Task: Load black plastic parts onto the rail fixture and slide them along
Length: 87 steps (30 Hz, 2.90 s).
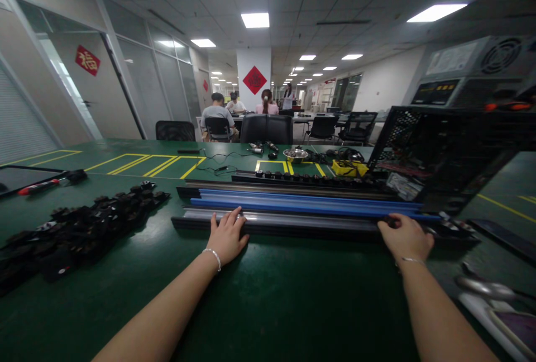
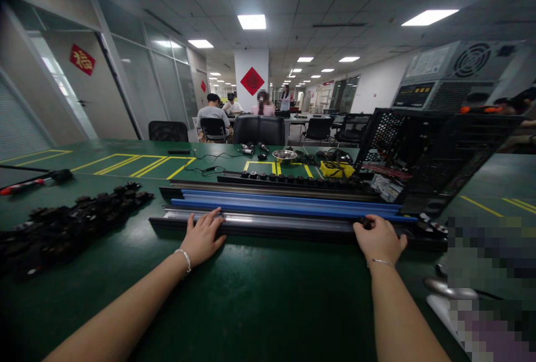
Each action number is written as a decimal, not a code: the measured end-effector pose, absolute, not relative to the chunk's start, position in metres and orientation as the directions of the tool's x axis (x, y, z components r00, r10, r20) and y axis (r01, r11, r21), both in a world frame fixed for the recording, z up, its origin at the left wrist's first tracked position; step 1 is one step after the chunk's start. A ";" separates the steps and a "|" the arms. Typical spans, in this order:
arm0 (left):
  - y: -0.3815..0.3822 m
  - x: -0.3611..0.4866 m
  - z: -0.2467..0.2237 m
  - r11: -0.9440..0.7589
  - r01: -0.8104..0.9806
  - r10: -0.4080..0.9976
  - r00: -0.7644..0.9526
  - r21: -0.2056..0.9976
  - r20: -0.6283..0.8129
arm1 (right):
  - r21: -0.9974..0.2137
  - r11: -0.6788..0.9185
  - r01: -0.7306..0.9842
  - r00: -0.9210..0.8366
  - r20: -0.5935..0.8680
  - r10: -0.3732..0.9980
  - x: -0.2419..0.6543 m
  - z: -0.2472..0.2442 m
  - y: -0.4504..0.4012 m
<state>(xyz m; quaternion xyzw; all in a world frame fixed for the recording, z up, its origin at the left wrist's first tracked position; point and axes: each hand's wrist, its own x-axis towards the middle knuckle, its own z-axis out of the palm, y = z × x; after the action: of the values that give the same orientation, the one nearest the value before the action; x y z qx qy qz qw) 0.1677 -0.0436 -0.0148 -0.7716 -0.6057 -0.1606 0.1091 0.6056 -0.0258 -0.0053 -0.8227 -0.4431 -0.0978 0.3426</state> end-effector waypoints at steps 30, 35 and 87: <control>-0.045 0.169 -0.012 -0.230 0.973 0.908 0.206 0.025 0.364 | -0.350 -0.162 0.923 0.343 0.554 0.758 0.577 -0.002 -0.026; -0.045 0.170 -0.011 -0.224 0.974 0.917 0.200 0.029 0.345 | -0.309 -0.107 0.945 0.274 0.569 0.776 0.571 -0.001 -0.026; -0.045 0.169 -0.012 -0.231 0.972 0.912 0.206 0.031 0.354 | -0.191 0.183 0.964 -0.064 0.503 0.862 0.512 0.012 -0.023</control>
<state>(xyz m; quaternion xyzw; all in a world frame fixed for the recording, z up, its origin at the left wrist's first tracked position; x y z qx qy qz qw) 0.1687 -0.0450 -0.0124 -0.7700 -0.6118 -0.1510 0.0997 0.5117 -0.0231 0.0124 -0.6315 -0.7230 -0.0973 0.2627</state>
